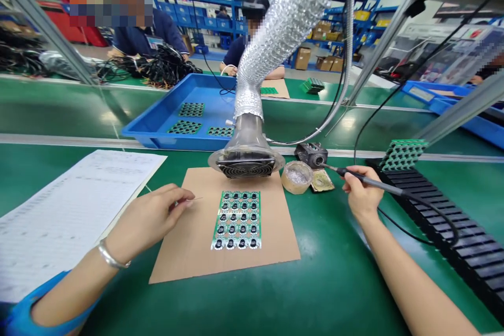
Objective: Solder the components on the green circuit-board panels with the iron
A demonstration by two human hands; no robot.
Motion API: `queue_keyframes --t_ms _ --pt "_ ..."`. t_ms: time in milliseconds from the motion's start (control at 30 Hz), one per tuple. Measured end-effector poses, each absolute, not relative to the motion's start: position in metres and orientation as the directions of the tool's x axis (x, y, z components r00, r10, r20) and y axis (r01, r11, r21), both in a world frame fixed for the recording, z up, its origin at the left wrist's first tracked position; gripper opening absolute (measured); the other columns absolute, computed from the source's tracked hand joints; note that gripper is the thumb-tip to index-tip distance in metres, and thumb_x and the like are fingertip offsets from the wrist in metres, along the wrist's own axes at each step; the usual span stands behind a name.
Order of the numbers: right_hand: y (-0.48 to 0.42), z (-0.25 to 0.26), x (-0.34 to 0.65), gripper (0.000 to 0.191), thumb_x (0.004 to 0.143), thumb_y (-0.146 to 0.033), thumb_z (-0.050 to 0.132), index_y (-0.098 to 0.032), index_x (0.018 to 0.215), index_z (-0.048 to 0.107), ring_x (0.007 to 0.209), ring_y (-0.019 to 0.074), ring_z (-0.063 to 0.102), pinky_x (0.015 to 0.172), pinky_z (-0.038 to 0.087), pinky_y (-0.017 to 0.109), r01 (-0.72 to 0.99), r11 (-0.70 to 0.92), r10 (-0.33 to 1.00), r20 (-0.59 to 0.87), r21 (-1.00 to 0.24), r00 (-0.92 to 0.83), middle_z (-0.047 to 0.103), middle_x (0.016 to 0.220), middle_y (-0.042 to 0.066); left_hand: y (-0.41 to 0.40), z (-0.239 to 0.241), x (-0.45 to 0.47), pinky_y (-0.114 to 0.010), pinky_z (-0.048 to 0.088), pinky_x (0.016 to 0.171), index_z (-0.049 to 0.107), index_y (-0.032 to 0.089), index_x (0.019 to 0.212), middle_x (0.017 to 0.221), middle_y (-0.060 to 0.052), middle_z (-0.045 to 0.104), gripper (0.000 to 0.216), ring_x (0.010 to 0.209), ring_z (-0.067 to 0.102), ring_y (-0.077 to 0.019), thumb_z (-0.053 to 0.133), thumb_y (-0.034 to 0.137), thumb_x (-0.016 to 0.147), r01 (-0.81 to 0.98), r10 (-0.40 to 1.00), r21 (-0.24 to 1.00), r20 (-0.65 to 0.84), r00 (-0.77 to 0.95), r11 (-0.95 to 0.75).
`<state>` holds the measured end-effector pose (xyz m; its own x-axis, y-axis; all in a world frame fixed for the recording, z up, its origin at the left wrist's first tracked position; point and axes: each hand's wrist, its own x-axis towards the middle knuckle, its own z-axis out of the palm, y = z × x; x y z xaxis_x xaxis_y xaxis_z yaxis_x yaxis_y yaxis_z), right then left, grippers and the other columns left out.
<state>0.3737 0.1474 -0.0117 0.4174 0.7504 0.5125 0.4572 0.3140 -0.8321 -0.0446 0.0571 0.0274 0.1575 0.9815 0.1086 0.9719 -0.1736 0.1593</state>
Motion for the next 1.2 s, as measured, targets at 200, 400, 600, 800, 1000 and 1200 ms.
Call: queue_keyframes --t_ms 200,400,600,800,1000,1200 --pt "0.164 -0.015 0.354 0.024 0.07 -0.034 0.064 -0.017 0.087 0.063 0.053 0.0169 0.058 0.054 0.048 0.031 0.66 0.239 0.808 0.523 -0.713 0.272 0.062 0.066 0.0 0.054 0.019 -0.032 -0.03 0.046 0.064 0.058 0.021 0.096 0.092 -0.003 0.061 0.025 0.075 0.06 -0.0167 0.036 0.028 0.087 0.945 0.977 0.25 0.094 0.191 -0.209" --pt "0.165 -0.016 0.346 0.031 0.07 -0.039 0.064 -0.017 0.093 0.065 0.099 0.0289 0.053 0.092 0.033 0.048 0.821 0.208 0.817 0.556 -0.532 0.153 0.064 0.094 0.01 0.051 0.001 -0.012 -0.039 0.045 0.09 0.029 0.018 0.134 0.126 -0.012 0.043 0.075 0.11 0.05 -0.025 0.057 0.048 0.072 0.813 0.931 0.461 0.096 0.352 -0.355" --pt "0.094 -0.017 0.329 0.031 0.073 -0.041 0.06 -0.019 0.094 0.058 0.091 0.0294 0.053 0.084 0.038 0.053 0.854 0.169 0.886 0.455 -0.492 0.087 0.061 0.092 0.009 0.06 -0.001 -0.011 -0.049 0.04 0.093 -0.005 0.021 0.142 0.147 -0.017 0.014 0.122 0.122 0.039 -0.0384 0.066 0.061 0.051 0.796 0.872 0.43 -0.039 0.488 -0.426" --pt "0.051 0.005 0.253 0.036 0.082 -0.035 0.051 -0.021 0.114 0.044 0.061 0.0141 0.061 0.042 0.048 0.025 0.299 -0.25 0.927 -0.317 -0.921 -0.199 0.055 0.114 0.012 0.064 0.001 -0.012 -0.049 0.041 0.091 -0.006 0.023 0.142 0.146 -0.016 0.02 0.123 0.115 0.046 -0.0377 0.068 0.062 0.051 0.787 0.855 0.439 -0.078 0.513 -0.433" --pt "0.071 0.016 0.22 0.031 0.074 -0.029 0.058 -0.017 0.101 0.049 0.033 0.0036 0.043 0.024 0.019 0.014 0.057 -0.531 0.822 -0.531 -0.845 -0.205 0.062 0.078 0.006 0.063 -0.005 -0.015 -0.05 0.041 0.09 -0.008 0.023 0.141 0.14 -0.017 0.026 0.128 0.114 0.045 -0.0372 0.071 0.061 0.048 0.735 0.854 0.518 -0.015 0.52 -0.438" --pt "0.073 0.005 0.216 0.028 0.072 -0.041 0.062 -0.018 0.065 0.047 0.027 0.0015 0.017 0.029 0.008 0.014 0.115 -0.523 0.8 -0.533 -0.844 -0.275 0.032 0.032 -0.012 0.061 -0.008 -0.015 -0.054 0.039 0.093 -0.01 0.023 0.141 0.14 -0.018 0.024 0.129 0.12 0.039 -0.0386 0.072 0.062 0.05 0.696 0.848 0.575 -0.007 0.53 -0.43"
